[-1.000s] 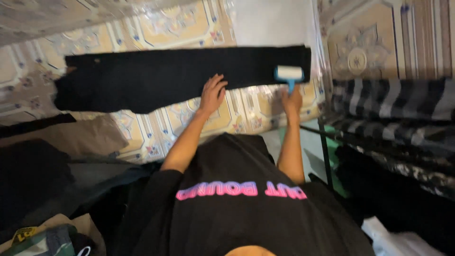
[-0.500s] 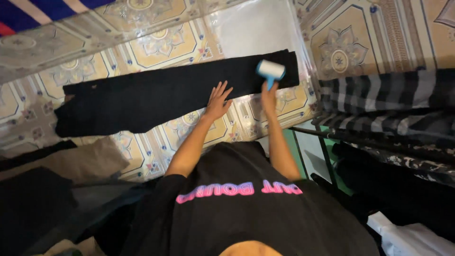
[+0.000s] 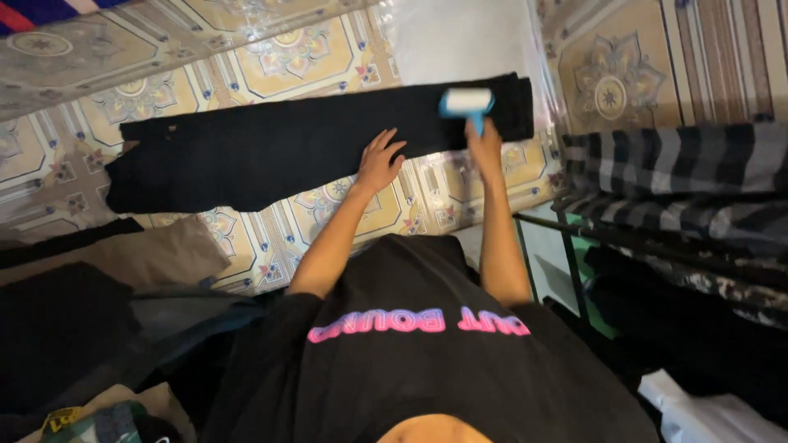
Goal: The person lays a pair of black trousers flat on a patterned surface, then uses a blue lint roller to roll over the entire garment, removing lint and debris. The person folds the trousers after cleaning.
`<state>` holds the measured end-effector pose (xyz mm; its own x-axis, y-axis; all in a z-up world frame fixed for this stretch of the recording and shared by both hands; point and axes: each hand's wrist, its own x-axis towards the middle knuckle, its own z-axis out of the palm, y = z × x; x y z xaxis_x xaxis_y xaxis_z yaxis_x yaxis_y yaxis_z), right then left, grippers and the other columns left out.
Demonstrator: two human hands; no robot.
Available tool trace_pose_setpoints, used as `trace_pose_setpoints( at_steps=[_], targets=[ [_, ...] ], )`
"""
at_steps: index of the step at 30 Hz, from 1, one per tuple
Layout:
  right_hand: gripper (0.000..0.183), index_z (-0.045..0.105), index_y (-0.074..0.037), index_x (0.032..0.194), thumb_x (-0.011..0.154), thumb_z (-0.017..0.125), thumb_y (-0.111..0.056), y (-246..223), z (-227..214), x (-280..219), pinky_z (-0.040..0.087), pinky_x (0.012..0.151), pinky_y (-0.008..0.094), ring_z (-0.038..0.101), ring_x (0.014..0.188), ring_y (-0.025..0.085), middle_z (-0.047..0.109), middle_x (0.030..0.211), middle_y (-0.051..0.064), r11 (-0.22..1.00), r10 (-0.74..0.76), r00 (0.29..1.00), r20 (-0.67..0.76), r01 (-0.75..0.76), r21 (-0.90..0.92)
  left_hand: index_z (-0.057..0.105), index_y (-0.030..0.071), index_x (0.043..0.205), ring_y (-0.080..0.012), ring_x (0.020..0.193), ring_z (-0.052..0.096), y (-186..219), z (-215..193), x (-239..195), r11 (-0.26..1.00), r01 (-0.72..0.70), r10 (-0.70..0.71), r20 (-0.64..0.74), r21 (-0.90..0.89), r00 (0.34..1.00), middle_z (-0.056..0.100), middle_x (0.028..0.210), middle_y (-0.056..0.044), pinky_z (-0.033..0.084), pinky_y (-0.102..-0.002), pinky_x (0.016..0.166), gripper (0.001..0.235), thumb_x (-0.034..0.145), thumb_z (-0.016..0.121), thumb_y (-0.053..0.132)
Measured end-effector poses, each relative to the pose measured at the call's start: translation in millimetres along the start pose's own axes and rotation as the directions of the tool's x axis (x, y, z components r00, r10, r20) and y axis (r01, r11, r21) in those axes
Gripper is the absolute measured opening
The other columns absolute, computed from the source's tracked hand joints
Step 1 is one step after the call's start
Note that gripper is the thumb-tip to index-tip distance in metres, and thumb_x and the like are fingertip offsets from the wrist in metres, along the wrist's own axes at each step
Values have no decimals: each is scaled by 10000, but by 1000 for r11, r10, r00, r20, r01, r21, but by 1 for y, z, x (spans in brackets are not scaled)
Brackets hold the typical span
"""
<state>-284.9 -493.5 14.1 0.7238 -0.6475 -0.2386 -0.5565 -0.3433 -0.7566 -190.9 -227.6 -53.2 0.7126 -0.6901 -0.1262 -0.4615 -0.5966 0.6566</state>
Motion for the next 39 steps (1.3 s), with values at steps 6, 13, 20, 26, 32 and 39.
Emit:
trace_pose_setpoints(
  at_steps=[6, 13, 20, 26, 32, 39],
  targets=[
    [569, 561, -147, 1433, 1007, 591, -524, -31, 67, -60, 443, 1054, 624, 572, 1264, 498, 668, 1254, 279, 999, 24, 943, 333, -11, -39, 650, 253, 1381, -320, 1524, 317, -14, -1, -29, 999, 5, 2, -152, 47, 988, 378, 1622, -50, 343, -562, 1165, 405, 976, 652, 261],
    [407, 655, -142, 1215, 999, 602, -483, -67, 108, -7, 502, 955, 563, 663, 1118, 481, 719, 1049, 275, 993, -121, 962, 244, 115, 41, 646, 231, 1398, -323, 1522, 340, -31, -8, -59, 998, -45, 36, -247, -33, 968, 429, 1614, -58, 264, -560, 1238, 425, 975, 651, 192],
    [486, 626, -111, 1272, 988, 598, -503, -78, 137, -87, 483, 1012, 609, 624, 1179, 509, 700, 1117, 298, 961, -120, 826, 551, 235, -144, 609, 238, 1434, -347, 1568, 210, -59, -52, -131, 954, 271, -163, -533, 129, 830, 324, 1677, -71, 166, -598, 1235, 469, 967, 649, 235],
    [468, 607, -96, 1232, 1003, 546, -500, -131, 211, -67, 481, 985, 609, 630, 1150, 523, 696, 1065, 341, 969, -192, 860, 473, 243, -49, 590, 264, 1445, -355, 1518, 305, -95, -53, -140, 960, 180, -67, -451, 214, 890, 351, 1649, -59, 334, -555, 1162, 562, 906, 703, 151],
    [479, 621, -141, 1220, 984, 577, -555, -117, 191, -96, 498, 935, 593, 659, 1115, 493, 709, 1009, 301, 971, -140, 859, 493, 216, -101, 715, 305, 1220, -232, 1289, 486, -124, -58, -137, 950, 74, 83, -472, 304, 878, 553, 1368, 35, 423, -438, 997, 334, 890, 719, 252],
    [338, 644, -111, 1167, 1029, 569, -410, -136, 113, -152, 488, 761, 546, 700, 880, 453, 662, 801, 227, 977, -55, 864, 501, 151, -153, 778, 259, 1019, -149, 986, 584, -130, -40, -118, 962, 4, 157, -563, 274, 812, 651, 1024, 87, 410, -425, 959, 170, 854, 740, 271]
  ],
)
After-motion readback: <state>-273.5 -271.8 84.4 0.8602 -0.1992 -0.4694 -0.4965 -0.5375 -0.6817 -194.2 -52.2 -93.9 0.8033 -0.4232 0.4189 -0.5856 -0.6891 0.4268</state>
